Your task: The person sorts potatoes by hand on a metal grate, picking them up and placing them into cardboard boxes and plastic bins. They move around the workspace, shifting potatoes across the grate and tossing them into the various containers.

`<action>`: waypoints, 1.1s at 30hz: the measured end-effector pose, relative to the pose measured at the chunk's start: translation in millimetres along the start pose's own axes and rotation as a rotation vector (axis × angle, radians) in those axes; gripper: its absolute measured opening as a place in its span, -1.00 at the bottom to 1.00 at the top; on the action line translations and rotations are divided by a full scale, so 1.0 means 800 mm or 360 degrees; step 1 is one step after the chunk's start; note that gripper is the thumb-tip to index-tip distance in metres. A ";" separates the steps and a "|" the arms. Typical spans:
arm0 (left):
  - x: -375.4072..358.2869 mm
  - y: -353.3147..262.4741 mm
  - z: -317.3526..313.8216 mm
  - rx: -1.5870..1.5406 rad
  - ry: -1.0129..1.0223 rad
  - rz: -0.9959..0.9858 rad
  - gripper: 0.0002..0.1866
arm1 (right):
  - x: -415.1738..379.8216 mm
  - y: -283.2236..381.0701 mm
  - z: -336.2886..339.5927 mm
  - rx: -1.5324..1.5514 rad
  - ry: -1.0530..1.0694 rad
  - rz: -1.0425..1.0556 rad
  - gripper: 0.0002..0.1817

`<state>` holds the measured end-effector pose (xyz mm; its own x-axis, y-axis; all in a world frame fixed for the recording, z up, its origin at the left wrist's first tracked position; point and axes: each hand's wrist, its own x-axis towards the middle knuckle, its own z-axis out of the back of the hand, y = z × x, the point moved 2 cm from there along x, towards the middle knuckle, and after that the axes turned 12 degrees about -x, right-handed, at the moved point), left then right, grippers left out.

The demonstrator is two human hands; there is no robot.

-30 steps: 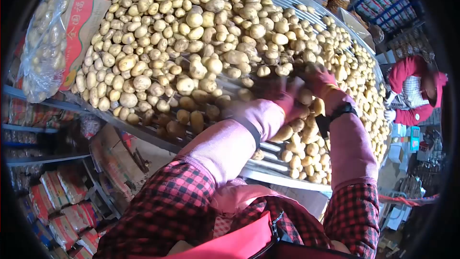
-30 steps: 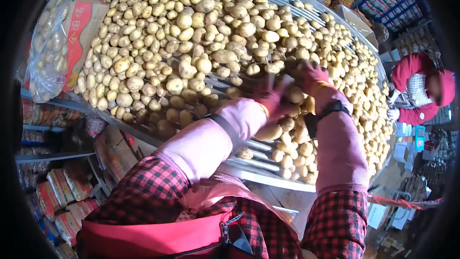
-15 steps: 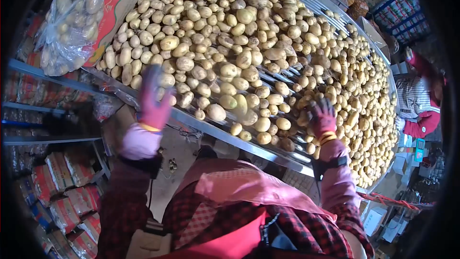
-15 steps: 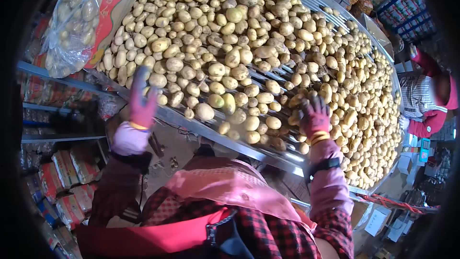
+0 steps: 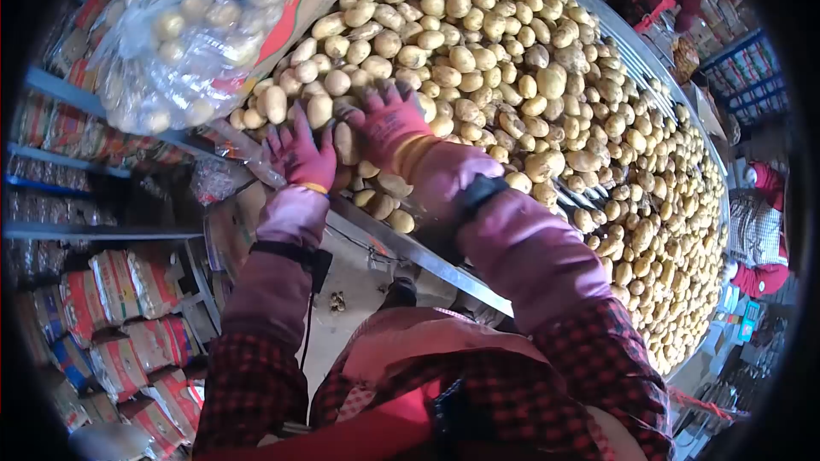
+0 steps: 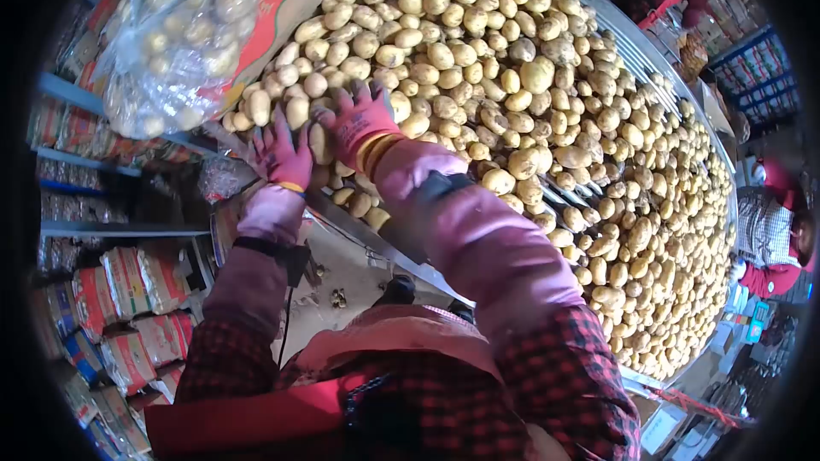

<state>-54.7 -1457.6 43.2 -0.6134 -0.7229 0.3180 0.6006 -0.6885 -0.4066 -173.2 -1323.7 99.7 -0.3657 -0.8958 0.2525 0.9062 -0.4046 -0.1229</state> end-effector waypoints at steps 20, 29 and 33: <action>-0.217 -0.368 -0.097 0.0053 0.0866 -0.0731 0.01 | -0.433 -0.210 0.027 -0.0003 -0.0025 -0.0981 -0.58; -0.339 -0.542 -0.090 -0.0464 0.1144 -0.1457 -0.11 | -0.719 -0.320 0.087 -0.0432 0.0070 -0.1509 -0.54; -0.339 -0.507 -0.062 -0.0685 0.1088 -0.1749 -0.19 | -0.736 -0.387 0.111 -0.0427 -0.0258 -0.1779 -0.52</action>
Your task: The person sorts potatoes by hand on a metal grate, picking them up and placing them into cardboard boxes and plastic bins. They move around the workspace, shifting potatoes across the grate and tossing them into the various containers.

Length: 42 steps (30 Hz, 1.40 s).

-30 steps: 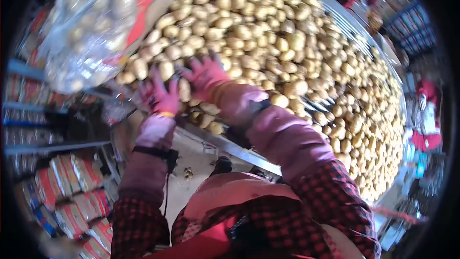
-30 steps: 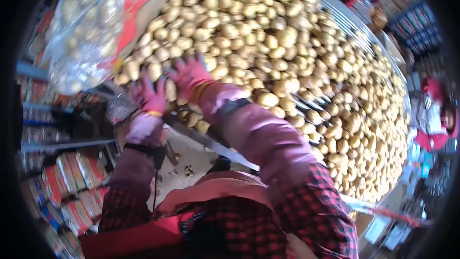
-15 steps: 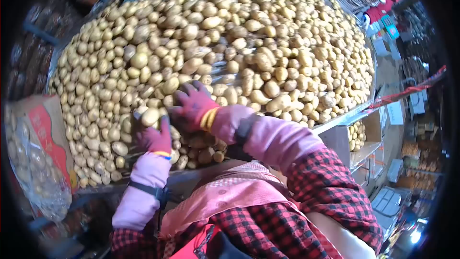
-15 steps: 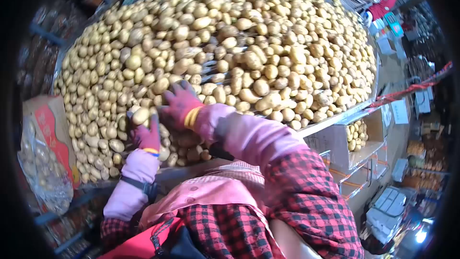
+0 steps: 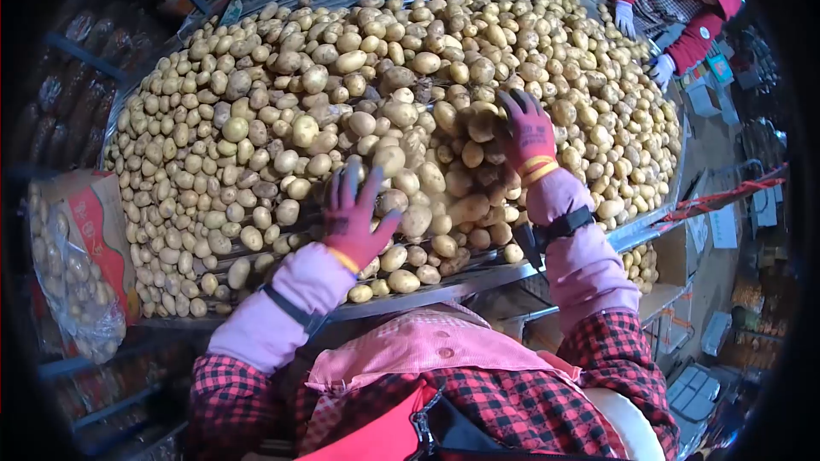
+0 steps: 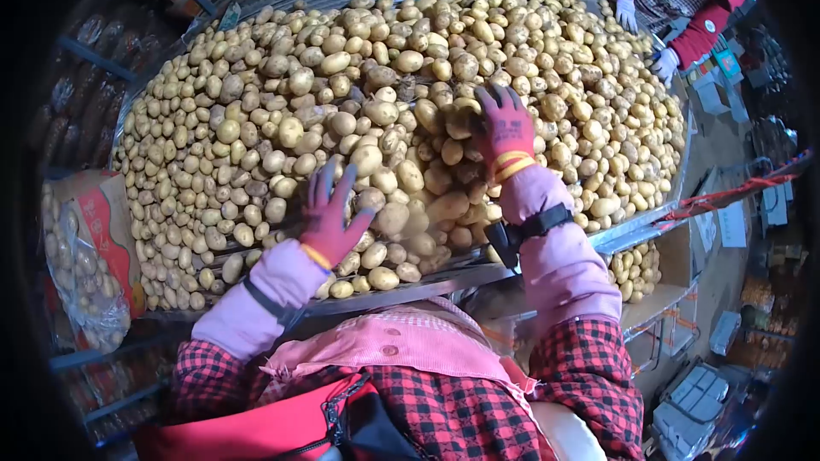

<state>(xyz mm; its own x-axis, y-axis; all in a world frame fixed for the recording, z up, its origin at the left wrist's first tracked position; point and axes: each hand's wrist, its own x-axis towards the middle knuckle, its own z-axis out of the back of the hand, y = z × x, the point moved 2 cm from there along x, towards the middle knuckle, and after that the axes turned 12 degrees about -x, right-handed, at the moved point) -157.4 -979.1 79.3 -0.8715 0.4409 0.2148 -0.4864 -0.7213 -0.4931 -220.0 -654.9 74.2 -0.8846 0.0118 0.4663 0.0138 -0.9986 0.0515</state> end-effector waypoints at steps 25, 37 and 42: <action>-0.236 0.155 0.104 0.0470 -0.0207 0.0595 -0.23 | 0.167 0.118 -0.198 -0.0738 0.0996 0.1352 -0.52; -0.243 0.151 0.103 0.0287 -0.0285 0.0580 -0.27 | 0.142 0.048 -0.111 0.1537 0.1380 -0.0137 -0.62; -0.213 0.158 0.118 0.0170 -0.0356 0.0208 -0.35 | 0.042 0.033 0.024 0.2255 0.1159 -0.0546 -0.48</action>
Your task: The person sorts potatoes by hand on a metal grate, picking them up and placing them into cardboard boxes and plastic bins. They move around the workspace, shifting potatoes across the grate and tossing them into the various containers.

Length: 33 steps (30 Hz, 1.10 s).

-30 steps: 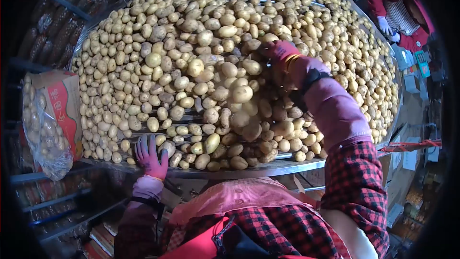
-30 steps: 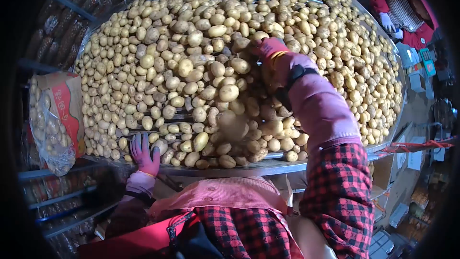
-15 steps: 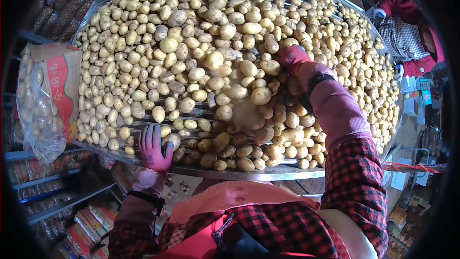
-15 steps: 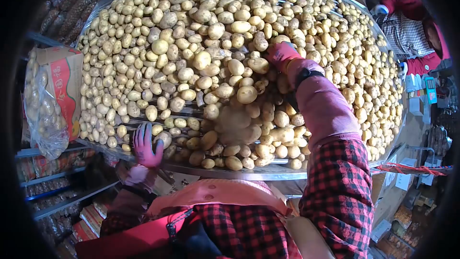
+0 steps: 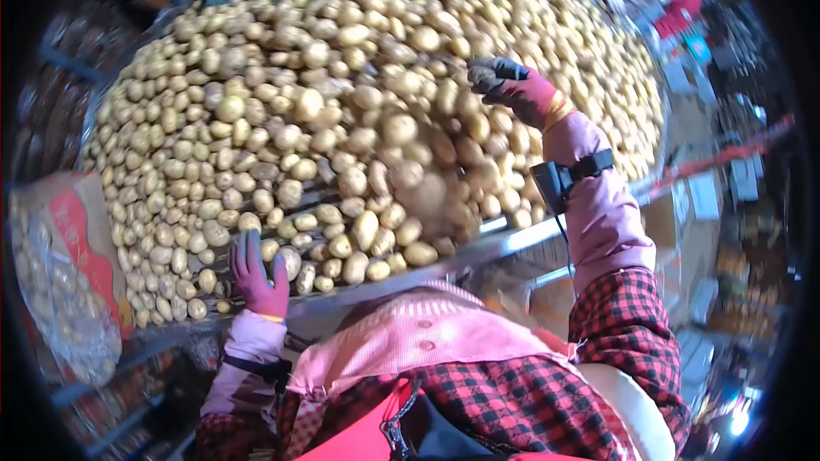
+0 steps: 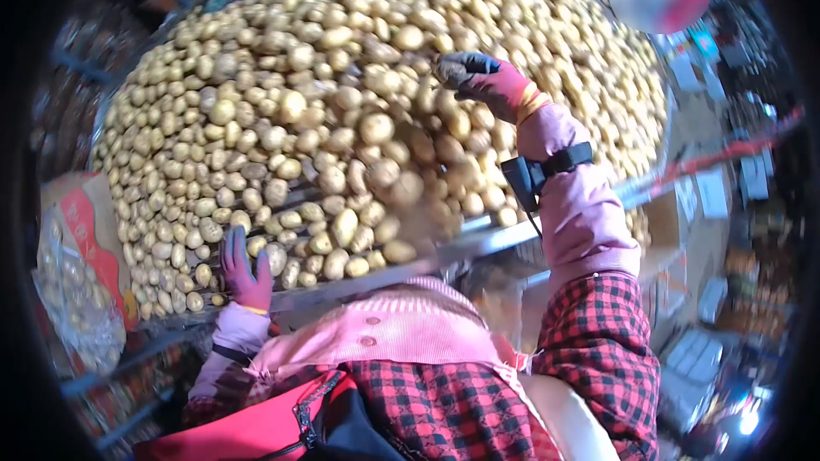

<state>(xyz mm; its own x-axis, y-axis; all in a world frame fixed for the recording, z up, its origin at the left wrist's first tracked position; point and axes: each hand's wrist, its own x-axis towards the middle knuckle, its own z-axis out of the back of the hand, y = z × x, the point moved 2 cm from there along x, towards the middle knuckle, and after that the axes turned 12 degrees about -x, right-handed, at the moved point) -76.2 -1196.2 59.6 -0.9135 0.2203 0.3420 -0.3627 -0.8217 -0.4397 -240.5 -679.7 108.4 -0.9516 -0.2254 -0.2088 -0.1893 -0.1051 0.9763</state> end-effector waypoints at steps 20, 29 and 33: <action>0.286 -0.181 -0.230 -0.0278 0.0898 -0.0761 -0.52 | -0.570 -0.343 -0.024 -0.1504 -0.1381 -0.1320 -0.14; 0.168 -0.040 -0.111 -0.0228 0.0457 -0.0447 -0.67 | -0.046 -0.062 -0.088 -0.2264 -0.1040 0.0691 -0.29; 0.105 0.028 -0.042 0.0453 0.0527 -0.0122 -0.09 | 0.057 -0.072 -0.046 -0.2753 -0.0386 0.0815 -0.47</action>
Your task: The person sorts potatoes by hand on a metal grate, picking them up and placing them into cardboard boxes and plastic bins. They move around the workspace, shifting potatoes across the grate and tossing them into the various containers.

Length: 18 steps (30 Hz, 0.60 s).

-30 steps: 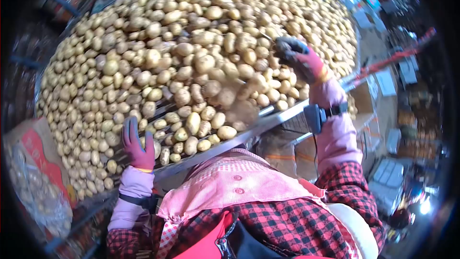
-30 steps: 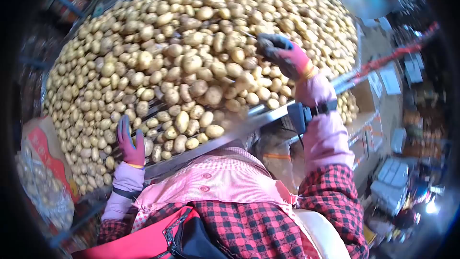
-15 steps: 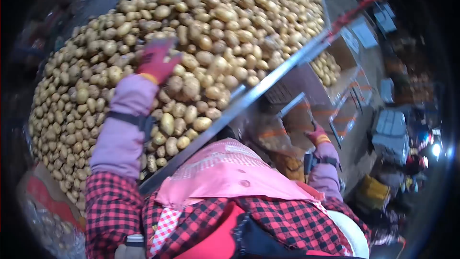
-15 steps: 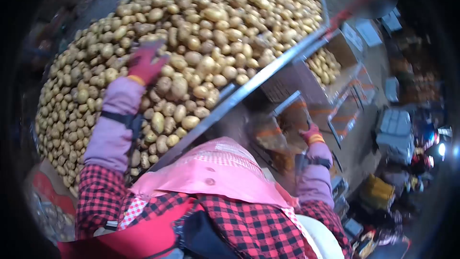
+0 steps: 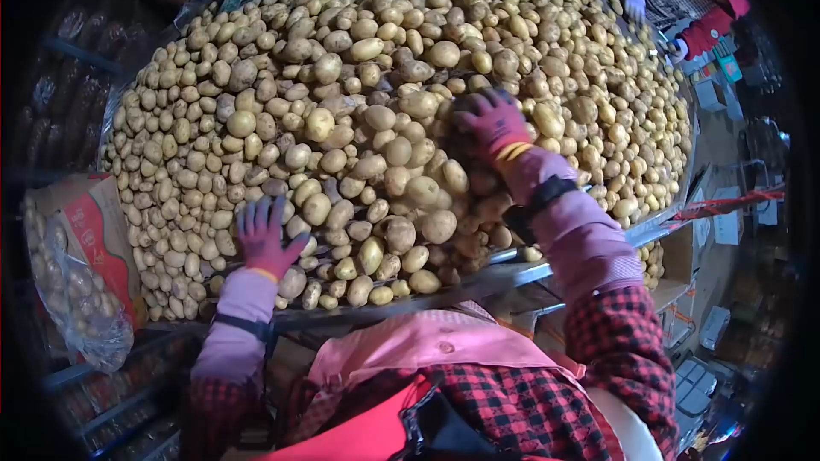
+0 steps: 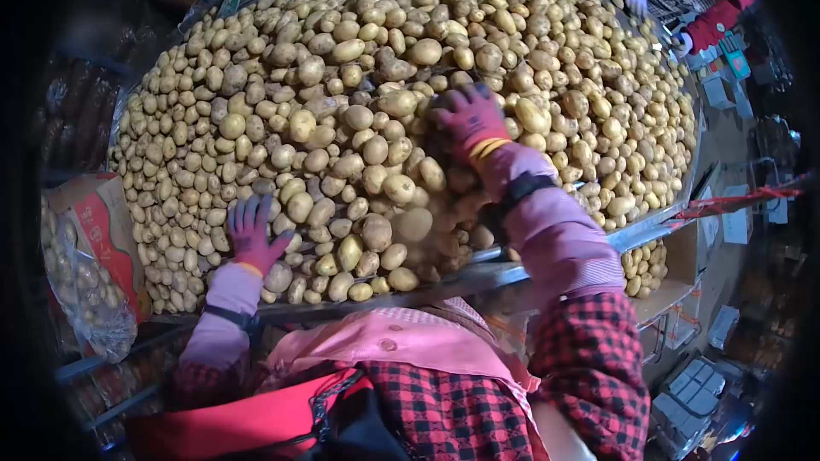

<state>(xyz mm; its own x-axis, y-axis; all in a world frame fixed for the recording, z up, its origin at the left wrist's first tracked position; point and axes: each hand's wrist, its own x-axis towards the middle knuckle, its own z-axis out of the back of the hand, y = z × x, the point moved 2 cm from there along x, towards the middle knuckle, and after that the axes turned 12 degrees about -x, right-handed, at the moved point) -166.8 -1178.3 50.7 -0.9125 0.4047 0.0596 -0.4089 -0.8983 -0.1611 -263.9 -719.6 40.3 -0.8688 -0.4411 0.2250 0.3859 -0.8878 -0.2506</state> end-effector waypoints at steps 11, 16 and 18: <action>-0.010 0.019 -0.019 0.0015 0.0068 0.0181 0.03 | 0.183 0.038 -0.021 0.0154 0.0431 0.0255 -0.56; -0.011 0.021 -0.018 -0.0036 0.0072 0.0197 0.04 | 0.137 -0.045 -0.003 -0.0056 0.0869 0.0284 -0.48; -0.012 0.019 -0.020 -0.0056 0.0093 0.0228 0.04 | 0.151 -0.045 0.024 -0.0041 0.0827 0.0165 -0.51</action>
<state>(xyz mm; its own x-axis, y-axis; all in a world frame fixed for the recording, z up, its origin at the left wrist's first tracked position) -164.3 -1193.2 31.6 -0.9588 0.2831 -0.0236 -0.2731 -0.9414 -0.1981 -376.7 -743.1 94.5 -0.8683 -0.3976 -0.2967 0.4758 -0.8367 -0.2712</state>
